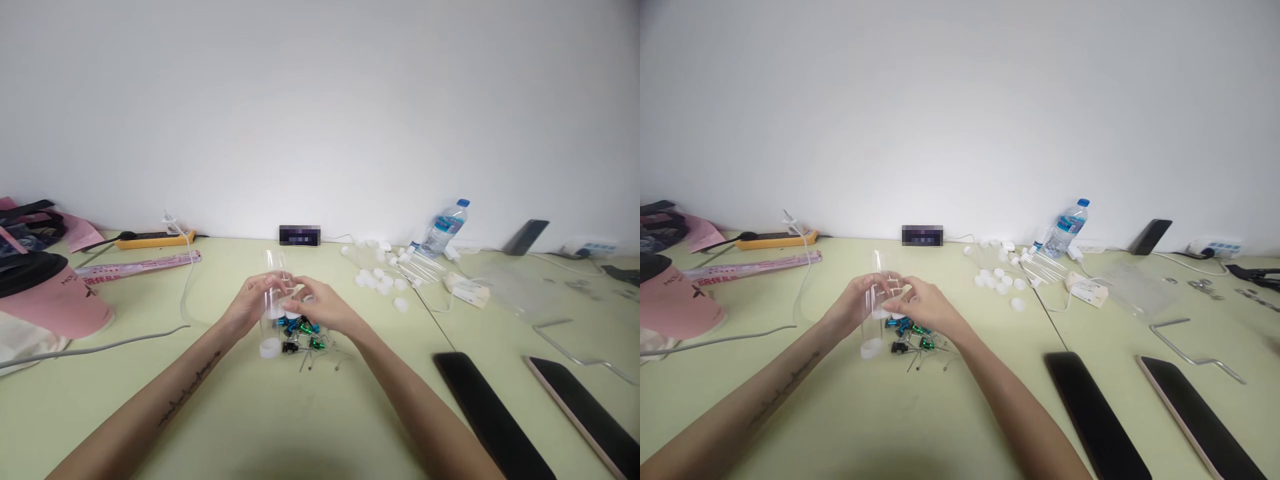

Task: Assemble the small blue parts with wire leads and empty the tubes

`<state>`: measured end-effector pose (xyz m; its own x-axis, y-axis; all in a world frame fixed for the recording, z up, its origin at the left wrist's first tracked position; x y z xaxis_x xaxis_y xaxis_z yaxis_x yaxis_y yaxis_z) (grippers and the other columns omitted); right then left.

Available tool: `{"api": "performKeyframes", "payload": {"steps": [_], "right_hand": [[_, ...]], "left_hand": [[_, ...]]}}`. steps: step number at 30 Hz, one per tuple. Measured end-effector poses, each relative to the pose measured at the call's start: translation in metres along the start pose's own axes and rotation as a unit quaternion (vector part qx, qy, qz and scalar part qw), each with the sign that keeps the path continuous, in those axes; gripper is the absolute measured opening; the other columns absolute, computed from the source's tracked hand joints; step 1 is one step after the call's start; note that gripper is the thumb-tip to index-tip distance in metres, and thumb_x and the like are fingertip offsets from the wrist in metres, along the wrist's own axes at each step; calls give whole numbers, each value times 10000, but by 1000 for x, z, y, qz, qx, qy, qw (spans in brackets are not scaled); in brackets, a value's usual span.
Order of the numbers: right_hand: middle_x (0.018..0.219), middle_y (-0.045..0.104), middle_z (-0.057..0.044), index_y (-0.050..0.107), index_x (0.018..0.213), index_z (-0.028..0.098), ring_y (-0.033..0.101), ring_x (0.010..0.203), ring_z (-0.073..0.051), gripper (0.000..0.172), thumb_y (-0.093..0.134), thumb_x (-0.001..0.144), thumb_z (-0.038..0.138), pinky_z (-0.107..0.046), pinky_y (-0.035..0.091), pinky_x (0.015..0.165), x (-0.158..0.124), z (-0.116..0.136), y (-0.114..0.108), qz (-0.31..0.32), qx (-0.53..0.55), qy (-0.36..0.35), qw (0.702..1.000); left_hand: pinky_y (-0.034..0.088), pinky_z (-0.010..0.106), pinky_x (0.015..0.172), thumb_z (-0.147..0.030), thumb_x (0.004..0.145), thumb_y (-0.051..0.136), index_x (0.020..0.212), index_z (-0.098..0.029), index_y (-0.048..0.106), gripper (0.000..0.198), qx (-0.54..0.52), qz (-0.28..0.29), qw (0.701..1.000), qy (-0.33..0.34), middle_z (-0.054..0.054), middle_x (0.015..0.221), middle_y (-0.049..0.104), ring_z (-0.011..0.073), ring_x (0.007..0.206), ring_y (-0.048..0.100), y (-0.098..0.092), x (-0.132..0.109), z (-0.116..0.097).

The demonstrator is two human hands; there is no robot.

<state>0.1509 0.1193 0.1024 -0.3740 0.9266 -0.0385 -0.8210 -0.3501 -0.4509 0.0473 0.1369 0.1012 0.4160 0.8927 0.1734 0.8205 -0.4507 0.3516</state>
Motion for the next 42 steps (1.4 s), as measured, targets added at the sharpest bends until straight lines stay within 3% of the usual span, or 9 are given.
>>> {"api": "performKeyframes", "payload": {"steps": [3, 9, 14, 19, 22, 25, 30, 35, 42], "right_hand": [[977, 638, -57, 471, 1265, 240, 508, 526, -72, 607, 696, 746, 459, -197, 386, 454, 0, -1, 2, -7, 55, 9, 998], [837, 600, -6, 571, 1041, 210, 399, 424, -21, 350, 661, 776, 421, -172, 271, 384, -1, 2, 1, 25, 181, 18, 983], [654, 496, 52, 593, 1027, 216, 390, 434, -33, 354, 702, 734, 382, -169, 222, 387, -9, 13, 29, 147, 262, 6, 954], [658, 515, 43, 600, 1032, 208, 376, 441, -39, 360, 697, 730, 378, -178, 233, 396, -12, 16, 19, 147, 208, 9, 967], [741, 553, 16, 599, 1004, 207, 393, 467, -41, 344, 687, 738, 407, -179, 296, 421, -13, 14, -28, 86, 130, 6, 988], [843, 580, -22, 596, 962, 199, 442, 510, -51, 336, 687, 734, 429, -184, 331, 445, -17, -10, -107, -19, 23, 36, 999], [582, 470, 33, 582, 893, 175, 424, 461, -71, 270, 670, 750, 386, -199, 311, 444, -43, -98, -244, -199, -127, 225, 945], [509, 453, 43, 588, 919, 146, 416, 417, -77, 306, 689, 746, 377, -218, 321, 444, -41, -142, -294, -207, -159, 271, 927], [610, 572, -14, 375, 1349, 70, 602, 548, -149, 534, 518, 865, 243, -275, 441, 632, -26, -146, -334, -274, -268, 267, 884]], "left_hand": [[377, 383, 1012, -464, 786, 617, 670, -148, 697, 346, 8, -34, 999, 39, 105, 1137, 625, 294, 1162, 503, 5, -5, -13], [371, 404, 1024, -583, 781, 540, 704, -168, 694, 449, -86, -116, 989, 45, 97, 1244, 580, 295, 1273, 403, -11, -2, -19], [375, 391, 1014, -583, 804, 493, 706, -169, 703, 474, -112, -79, 990, -4, 66, 1339, 516, 311, 1296, 374, -3, -1, -11], [368, 376, 1020, -595, 796, 515, 855, -156, 729, 492, -81, -78, 993, -25, 78, 1382, 467, 333, 1318, 330, 12, 6, -6], [332, 378, 1047, -599, 784, 545, 940, -174, 699, 479, -99, -92, 990, -26, 89, 1321, 526, 303, 1316, 343, 16, 27, -2], [393, 393, 990, -623, 757, 565, 910, -159, 664, 498, -122, -108, 985, -60, 122, 1217, 582, 294, 1235, 439, 17, 53, 13], [515, 324, 672, -576, 726, 632, 741, -155, 550, 429, -160, -83, 961, -208, 65, 770, 618, 168, 687, 610, 36, 81, 63], [438, 229, 502, -327, 749, 668, 661, -149, 508, 255, -83, -71, 964, -243, 6, 574, 540, 104, 496, 532, 59, 112, 89], [491, 261, 579, -135, 709, 715, 731, -93, 573, 150, -29, 0, 970, -242, 68, 613, 609, 128, 543, 589, 115, 172, 106]]}}
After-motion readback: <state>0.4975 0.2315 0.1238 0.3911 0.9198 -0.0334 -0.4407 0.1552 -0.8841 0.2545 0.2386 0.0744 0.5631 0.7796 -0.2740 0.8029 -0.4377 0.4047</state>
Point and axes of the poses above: each hand's wrist, its own x-axis towards the middle knuckle, its own y-axis out of the palm, z = x × y, the point moved 10 cm from there along x, towards the middle knuckle
